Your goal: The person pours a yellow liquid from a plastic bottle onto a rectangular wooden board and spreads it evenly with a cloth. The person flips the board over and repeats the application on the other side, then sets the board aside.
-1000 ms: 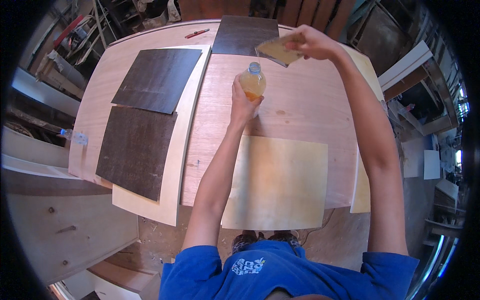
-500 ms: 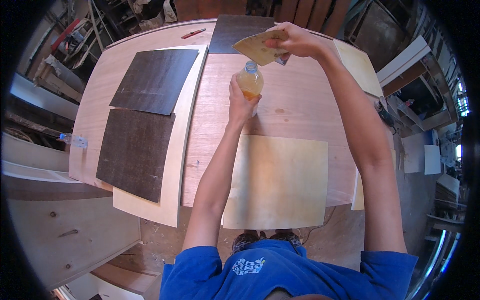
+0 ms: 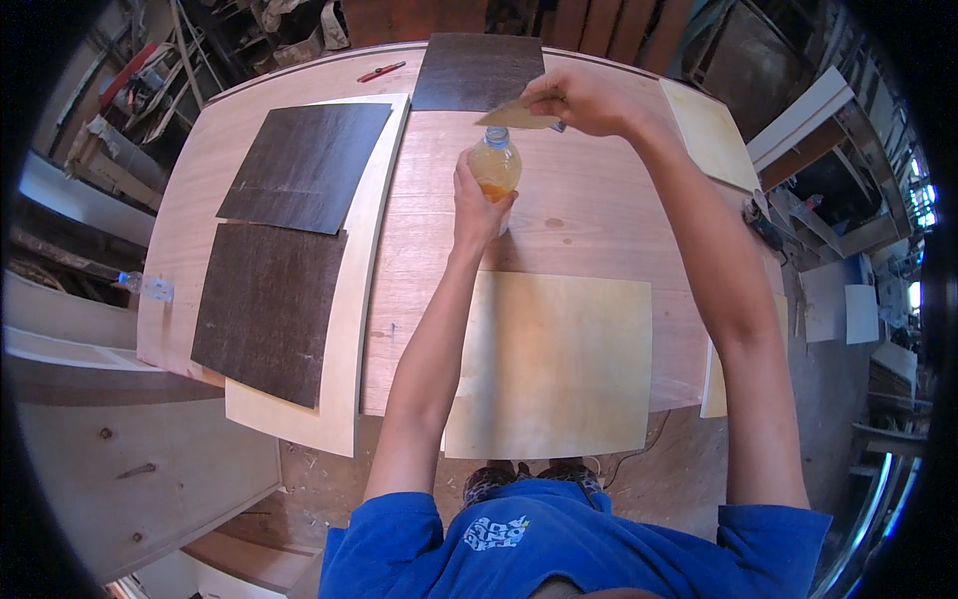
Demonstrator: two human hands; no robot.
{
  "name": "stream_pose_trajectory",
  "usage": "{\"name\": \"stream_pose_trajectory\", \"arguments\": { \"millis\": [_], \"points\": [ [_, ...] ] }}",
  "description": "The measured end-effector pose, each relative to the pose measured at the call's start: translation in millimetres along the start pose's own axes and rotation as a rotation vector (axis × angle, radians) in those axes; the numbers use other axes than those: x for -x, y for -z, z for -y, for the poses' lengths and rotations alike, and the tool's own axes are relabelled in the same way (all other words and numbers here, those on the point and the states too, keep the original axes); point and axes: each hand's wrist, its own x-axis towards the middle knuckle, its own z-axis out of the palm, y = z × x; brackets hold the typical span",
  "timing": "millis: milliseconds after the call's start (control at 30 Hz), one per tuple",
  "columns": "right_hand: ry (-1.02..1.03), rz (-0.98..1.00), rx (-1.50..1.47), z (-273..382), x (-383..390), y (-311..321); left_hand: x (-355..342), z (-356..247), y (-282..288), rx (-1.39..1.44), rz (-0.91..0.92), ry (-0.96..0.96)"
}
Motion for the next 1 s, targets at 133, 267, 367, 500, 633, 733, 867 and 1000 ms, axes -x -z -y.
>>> {"name": "stream_pose_trajectory", "arguments": {
  "millis": [133,267,367,500,633,733,867,1000],
  "points": [
    [-0.098,0.023,0.1,-13,12,-12,1,1,1,0.028,0.023,-0.008],
    [-0.18,-0.017,0.194,-36,39,-21,3,4,2,0.026,-0.005,-0.004],
    [-0.088,-0.167,0.021,-35,55,-2,2,-1,-2,-0.001,0.008,0.009],
    [0.263,-0.488,-0.019,8,42,-11,3,5,2,0.013,0.004,0.002],
    [0.29,-0.587,0.257,35,0,-75,6,17,7,0.002,-0.01,0.03],
    [0.088,-0.273,0.329,37,-3,-113,37,18,22,-0.03,0.064,0.129],
    [0.025,-0.185,0.289,40,7,-123,128,43,60,-0.007,0.03,0.369],
    [0.012,-0.246,0.233,51,42,-106,228,48,94,-0.029,0.089,0.725]
  ]
}}
